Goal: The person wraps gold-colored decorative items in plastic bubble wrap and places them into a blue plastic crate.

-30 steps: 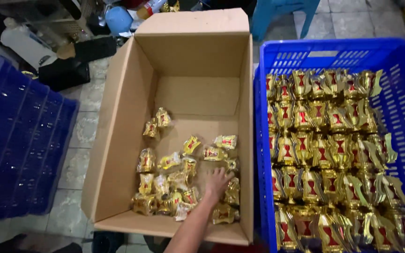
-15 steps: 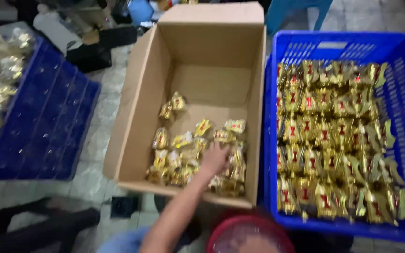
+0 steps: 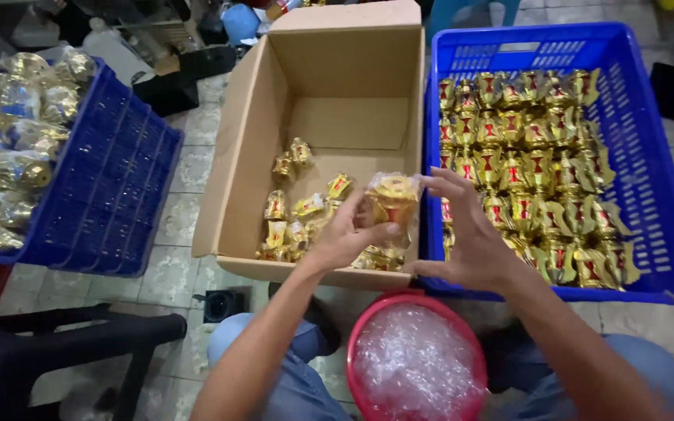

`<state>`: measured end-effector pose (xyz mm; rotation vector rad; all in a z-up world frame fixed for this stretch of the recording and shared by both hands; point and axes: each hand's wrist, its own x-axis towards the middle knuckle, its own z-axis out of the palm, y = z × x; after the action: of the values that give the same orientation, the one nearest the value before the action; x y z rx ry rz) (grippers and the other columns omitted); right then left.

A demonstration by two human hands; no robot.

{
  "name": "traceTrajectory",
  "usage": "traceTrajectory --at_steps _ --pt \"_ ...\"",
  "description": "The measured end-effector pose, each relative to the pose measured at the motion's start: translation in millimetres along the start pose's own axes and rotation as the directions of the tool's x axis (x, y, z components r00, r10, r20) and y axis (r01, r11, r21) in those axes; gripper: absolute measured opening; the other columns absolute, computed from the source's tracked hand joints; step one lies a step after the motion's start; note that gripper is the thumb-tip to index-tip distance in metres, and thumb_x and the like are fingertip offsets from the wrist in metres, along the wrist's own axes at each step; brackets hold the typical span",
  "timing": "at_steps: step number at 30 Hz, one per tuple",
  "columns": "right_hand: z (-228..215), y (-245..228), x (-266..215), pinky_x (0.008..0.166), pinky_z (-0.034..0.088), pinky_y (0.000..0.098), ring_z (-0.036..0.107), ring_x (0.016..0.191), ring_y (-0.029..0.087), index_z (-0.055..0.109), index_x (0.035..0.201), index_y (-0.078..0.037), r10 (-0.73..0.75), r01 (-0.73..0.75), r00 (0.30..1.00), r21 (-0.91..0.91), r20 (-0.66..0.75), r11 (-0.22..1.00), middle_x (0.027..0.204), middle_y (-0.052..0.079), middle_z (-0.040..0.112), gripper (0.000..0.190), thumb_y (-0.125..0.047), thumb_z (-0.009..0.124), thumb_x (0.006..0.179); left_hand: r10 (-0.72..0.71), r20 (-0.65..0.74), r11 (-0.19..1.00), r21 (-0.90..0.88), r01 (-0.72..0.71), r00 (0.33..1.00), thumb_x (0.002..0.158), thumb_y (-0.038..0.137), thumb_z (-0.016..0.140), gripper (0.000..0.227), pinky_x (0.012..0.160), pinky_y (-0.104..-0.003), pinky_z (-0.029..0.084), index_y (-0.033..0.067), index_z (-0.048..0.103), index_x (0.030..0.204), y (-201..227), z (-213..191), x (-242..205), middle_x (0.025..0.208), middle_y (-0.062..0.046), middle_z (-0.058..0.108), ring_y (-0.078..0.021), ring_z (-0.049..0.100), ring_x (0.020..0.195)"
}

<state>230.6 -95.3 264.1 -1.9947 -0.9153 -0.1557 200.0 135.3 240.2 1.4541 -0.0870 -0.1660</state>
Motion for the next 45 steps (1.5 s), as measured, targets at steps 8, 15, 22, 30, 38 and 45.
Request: traceTrajectory --at_steps 8,15,22,30,38,45 --pt "8.0 27.8 -9.3 0.102 0.044 0.0605 0.041 0.137 0.052 0.031 0.143 -0.001 -0.061 0.065 0.995 0.047 -0.079 0.997 0.148 0.028 0.039 0.118 -0.048 0.099 0.059 0.178 0.111 0.981 -0.097 -0.168 0.978 0.102 0.024 0.065 0.062 0.086 -0.025 0.056 0.0228 0.032 0.155 -28.4 41.0 23.6 0.115 -0.01 0.072 -0.0099 0.064 0.101" --pt "-0.3 49.8 -3.5 0.106 0.044 0.058 0.051 0.126 0.047 0.035 0.148 0.006 -0.088 0.086 0.994 -0.028 -0.063 0.996 0.136 0.027 0.05 0.127 -0.042 0.101 0.05 0.149 0.151 0.989 -0.028 -0.147 0.977 0.079 0.036 0.088 0.09 0.089 -0.042 0.061 0.0231 0.035 0.15 -13.7 56.9 37.4 0.126 -0.023 0.067 -0.0277 0.067 0.107" --pt "3.9 60.4 2.2 0.106 0.047 0.0553 0.056 0.125 0.044 0.037 0.144 0.003 -0.079 0.081 0.991 0.015 -0.11 0.997 0.134 0.022 0.053 0.121 -0.036 0.101 0.049 0.285 -0.06 0.956 -0.05 -0.288 0.957 0.079 0.022 0.089 0.071 0.092 -0.038 0.06 0.0138 0.052 0.139 -32.0 66.6 46.6 0.119 -0.013 0.073 -0.0198 0.069 0.108" --pt "-9.0 44.1 17.8 0.095 0.051 0.0592 0.057 0.115 0.047 0.036 0.151 -0.002 -0.029 0.027 0.999 -0.079 -0.03 0.997 0.129 0.024 0.05 0.12 -0.039 0.1 0.056 0.267 0.042 0.958 0.096 -0.27 0.963 0.093 0.043 0.073 0.084 0.1 -0.084 0.036 0.0244 0.02 0.155 -3.1 53.1 54.0 0.152 -0.042 0.029 -0.0671 0.039 0.132" --pt "-13.8 24.6 1.9 0.089 0.052 0.0505 0.054 0.104 0.04 0.042 0.151 -0.006 0.126 -0.128 0.992 -0.09 -0.021 0.988 0.116 0.021 0.04 0.132 -0.049 0.105 0.044 0.257 0.038 0.889 0.384 -0.251 0.966 0.086 0.021 0.074 0.056 0.093 -0.055 0.059 0.0236 0.056 0.139 -43.7 38.8 61.2 0.119 -0.017 0.065 -0.0391 0.062 0.12" --pt "-35.4 53.5 -16.5 0.073 0.05 0.0375 0.065 0.078 0.023 0.056 0.11 -0.007 0.186 -0.186 0.982 0.159 0.011 0.97 0.087 0.007 0.068 0.064 -0.017 0.099 0.063 0.13 0.17 0.991 -0.048 -0.123 0.977 0.092 0.014 0.061 0.051 0.075 -0.039 0.057 0.0248 0.054 0.141 -36.0 31.0 59.9 0.11 -0.017 0.063 -0.0247 0.061 0.09"
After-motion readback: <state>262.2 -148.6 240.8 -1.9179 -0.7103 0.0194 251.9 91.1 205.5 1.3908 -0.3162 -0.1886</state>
